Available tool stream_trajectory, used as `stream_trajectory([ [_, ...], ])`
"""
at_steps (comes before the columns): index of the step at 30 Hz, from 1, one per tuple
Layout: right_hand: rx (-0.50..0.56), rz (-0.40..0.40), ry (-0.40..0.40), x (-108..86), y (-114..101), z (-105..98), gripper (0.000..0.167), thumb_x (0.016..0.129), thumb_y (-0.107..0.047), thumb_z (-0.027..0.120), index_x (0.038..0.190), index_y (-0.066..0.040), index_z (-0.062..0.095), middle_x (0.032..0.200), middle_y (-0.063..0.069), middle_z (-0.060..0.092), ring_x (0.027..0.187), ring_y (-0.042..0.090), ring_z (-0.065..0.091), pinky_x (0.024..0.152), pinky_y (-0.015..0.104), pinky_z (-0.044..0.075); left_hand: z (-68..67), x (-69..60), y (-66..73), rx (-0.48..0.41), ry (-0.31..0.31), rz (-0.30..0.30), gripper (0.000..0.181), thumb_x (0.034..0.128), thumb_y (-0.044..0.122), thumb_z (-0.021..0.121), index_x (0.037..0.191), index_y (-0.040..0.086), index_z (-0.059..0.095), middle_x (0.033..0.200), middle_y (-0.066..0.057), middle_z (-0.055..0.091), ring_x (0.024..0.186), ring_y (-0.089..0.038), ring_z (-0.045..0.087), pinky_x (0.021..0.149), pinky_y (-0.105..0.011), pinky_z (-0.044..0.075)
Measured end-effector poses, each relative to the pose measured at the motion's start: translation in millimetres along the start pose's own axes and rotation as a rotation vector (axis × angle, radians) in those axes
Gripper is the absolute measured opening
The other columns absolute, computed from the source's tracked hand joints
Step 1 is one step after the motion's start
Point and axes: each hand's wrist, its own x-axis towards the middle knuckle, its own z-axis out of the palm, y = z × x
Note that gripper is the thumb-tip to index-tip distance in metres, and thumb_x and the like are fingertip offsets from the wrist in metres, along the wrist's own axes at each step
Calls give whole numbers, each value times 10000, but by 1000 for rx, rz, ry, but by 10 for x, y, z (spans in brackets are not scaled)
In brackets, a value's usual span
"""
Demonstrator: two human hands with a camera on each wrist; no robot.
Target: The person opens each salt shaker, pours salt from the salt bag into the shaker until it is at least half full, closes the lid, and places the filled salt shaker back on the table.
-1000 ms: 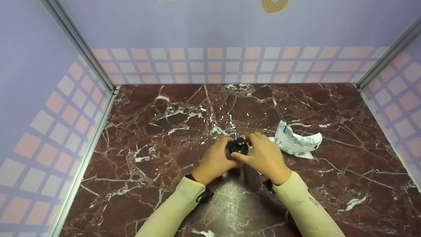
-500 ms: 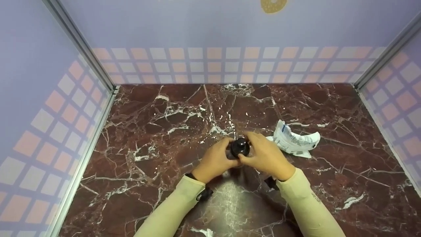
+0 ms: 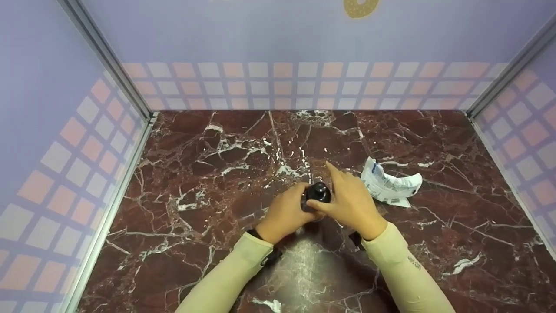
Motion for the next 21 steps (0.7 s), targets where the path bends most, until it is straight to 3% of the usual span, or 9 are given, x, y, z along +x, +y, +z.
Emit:
stream_trajectory([
  [5,-57,-6,9,-27,-4,15,1012,790,-695,771,1467,8,503,980,244,714,822,410,689,716,531,582,27,-3,28,29,-7,6,673,756,517,880,1269,178,605,1142,-3,710,999,-206,698,903,-405,572],
  [9,-38,-47,-45,-37,2,0,914,837,-563,796,1474,18,490,1145,244,704,995,417,684,873,541,570,32,-9,30,52,-16,14,665,773,444,887,1292,151,594,1164,-29,711,1022,-217,698,933,-408,567],
  [13,23,-120,-110,-48,31,-57,909,844,-378,826,1540,24,400,1369,247,614,1226,420,603,1079,550,471,30,-14,25,62,-23,21,671,779,402,890,1309,126,584,1185,-51,710,1049,-229,697,964,-419,559],
  [17,110,-176,-163,-61,54,-122,918,831,-170,801,1588,14,316,1416,262,568,1296,412,556,1139,541,419,20,-17,24,43,-24,19,641,774,441,886,1257,136,596,1136,-27,713,1005,-213,697,922,-411,568],
  [21,105,-136,-145,-53,34,-124,994,837,-318,813,1605,10,274,1412,247,578,1292,407,558,1133,533,424,7,-8,23,47,-17,36,635,793,462,868,1263,132,597,1136,-32,711,1005,-214,697,917,-407,571],
])
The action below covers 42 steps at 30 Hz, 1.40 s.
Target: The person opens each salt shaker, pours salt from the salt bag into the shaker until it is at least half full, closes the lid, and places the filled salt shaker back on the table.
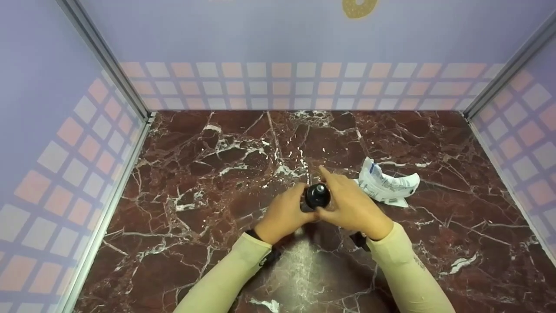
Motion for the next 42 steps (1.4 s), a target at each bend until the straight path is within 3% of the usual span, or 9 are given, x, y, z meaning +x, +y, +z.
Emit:
stream_trajectory([
  [4,-52,89,61,29,-35,63,1114,824,-610,787,1590,31,294,1371,258,608,1225,432,596,1071,554,471,-4,10,-2,0,-5,1,649,803,469,858,1294,136,595,1161,-43,711,1020,-229,700,925,-412,572],
  [10,-95,157,127,43,-52,117,1093,808,-676,767,1539,41,386,1347,288,618,1168,466,625,1028,601,485,-3,2,7,-9,-10,-32,671,769,505,878,1278,168,599,1147,-13,709,999,-215,696,902,-410,571],
  [16,-84,170,113,41,-63,117,922,815,-601,806,1453,1,524,1285,217,676,1043,417,693,888,546,571,-3,-1,22,3,-15,-41,673,767,508,877,1279,171,598,1156,-6,706,1005,-204,690,908,-410,568],
  [22,-51,135,79,24,-68,75,846,824,-444,849,1474,-22,509,1313,189,661,1111,366,675,946,507,558,5,-4,22,23,-11,-19,692,771,438,892,1314,137,586,1192,-30,699,1044,-215,689,948,-411,562],
  [27,17,95,69,15,-58,10,749,819,-321,849,1437,-39,535,1260,125,662,1062,286,672,923,462,572,8,-4,10,14,-2,-16,663,768,418,898,1287,144,590,1159,-18,700,1017,-201,686,928,-402,562],
  [34,146,161,63,1,78,-167,745,822,-266,812,1465,-58,500,1318,102,634,985,229,655,885,439,578,6,7,13,5,-6,-28,661,781,459,882,1282,142,590,1114,12,695,930,-152,669,838,-354,565],
  [39,39,200,142,16,273,-235,799,803,-259,812,1476,3,471,1343,211,618,1079,360,648,957,543,537,9,-5,9,12,1,-12,733,780,507,872,1324,111,581,1156,-31,702,943,-169,683,825,-348,582],
  [42,-27,264,145,50,371,-165,806,799,-280,813,1454,40,469,1284,259,637,1101,417,646,927,579,541,12,-13,1,15,8,-8,742,775,533,867,1322,119,584,1158,-21,699,952,-173,686,834,-350,584],
])
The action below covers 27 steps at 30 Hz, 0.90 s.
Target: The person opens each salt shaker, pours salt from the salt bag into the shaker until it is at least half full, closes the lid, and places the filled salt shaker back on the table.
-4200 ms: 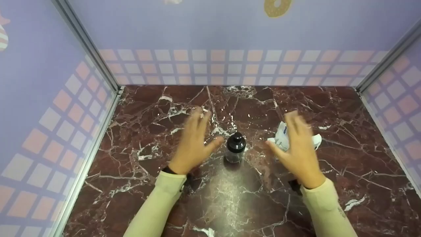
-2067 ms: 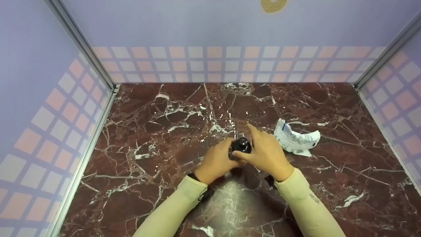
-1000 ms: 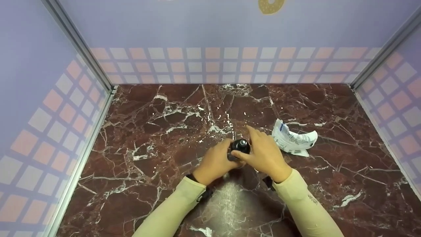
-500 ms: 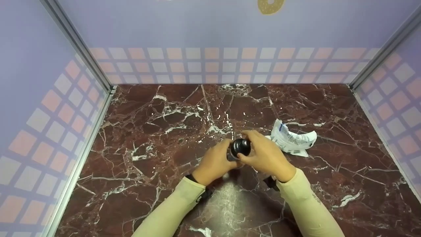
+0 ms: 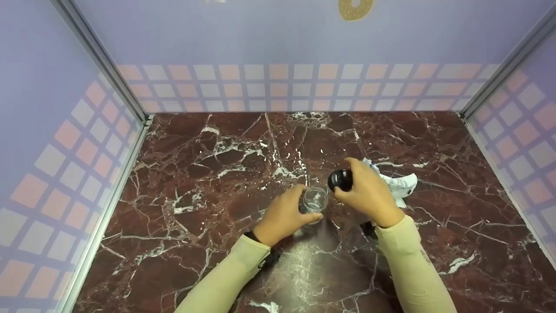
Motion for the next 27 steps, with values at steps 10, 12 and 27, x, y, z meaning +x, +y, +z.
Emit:
stream_trajectory([
  [10,-147,97,-52,30,85,285,684,820,-325,861,1258,73,518,1093,289,700,932,494,691,769,629,554,-1,-21,29,18,-10,-2,728,783,526,863,1322,137,568,1154,-15,692,945,-178,687,825,-356,586],
  [12,-159,101,-71,42,97,315,683,819,-324,862,1248,77,511,1085,292,700,920,495,692,763,627,556,-14,-19,43,28,-16,-2,719,787,520,863,1316,135,563,1148,-21,691,935,-187,688,811,-365,588],
  [27,-159,138,-187,128,229,453,807,851,-328,805,1410,131,447,1192,315,678,994,502,682,851,627,547,-40,-22,70,63,-19,-7,707,784,520,863,1289,124,567,1125,-29,704,914,-199,691,795,-381,590],
])
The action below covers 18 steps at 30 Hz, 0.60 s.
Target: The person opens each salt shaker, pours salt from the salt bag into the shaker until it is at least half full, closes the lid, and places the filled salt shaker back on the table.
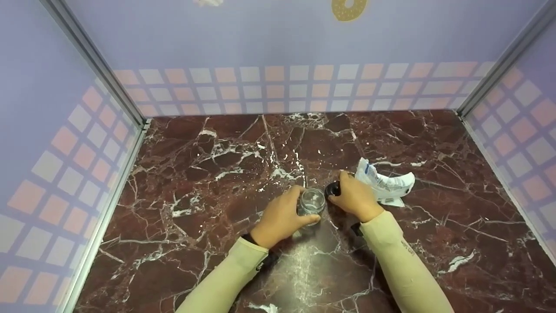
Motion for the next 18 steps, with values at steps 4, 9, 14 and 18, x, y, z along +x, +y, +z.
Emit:
stream_trajectory([
  [4,-7,-18,23,-9,-8,-5,792,842,-325,814,1377,141,462,1206,325,650,1034,509,661,879,627,538,-4,3,7,-1,-6,-2,683,784,508,869,1267,133,564,1100,-30,704,888,-194,688,774,-375,590],
  [9,-13,-50,122,-106,-79,-108,744,802,-333,864,1243,144,500,1148,314,581,1027,509,617,885,615,528,4,13,-7,-6,-7,9,666,783,498,874,1247,137,560,1074,-21,699,863,-185,681,748,-358,587],
  [14,-29,-69,146,-216,-169,-201,617,840,-357,837,1140,101,551,1091,287,604,966,475,634,826,598,541,16,16,-29,-19,-6,20,666,786,502,869,1251,146,552,1086,-14,696,875,-171,677,757,-339,586],
  [18,-97,-105,17,-283,-244,-228,423,927,-375,734,1049,20,643,1007,237,690,877,437,684,746,596,564,18,7,-42,-26,-6,17,674,793,503,865,1270,143,552,1107,-19,701,888,-177,683,771,-351,586],
])
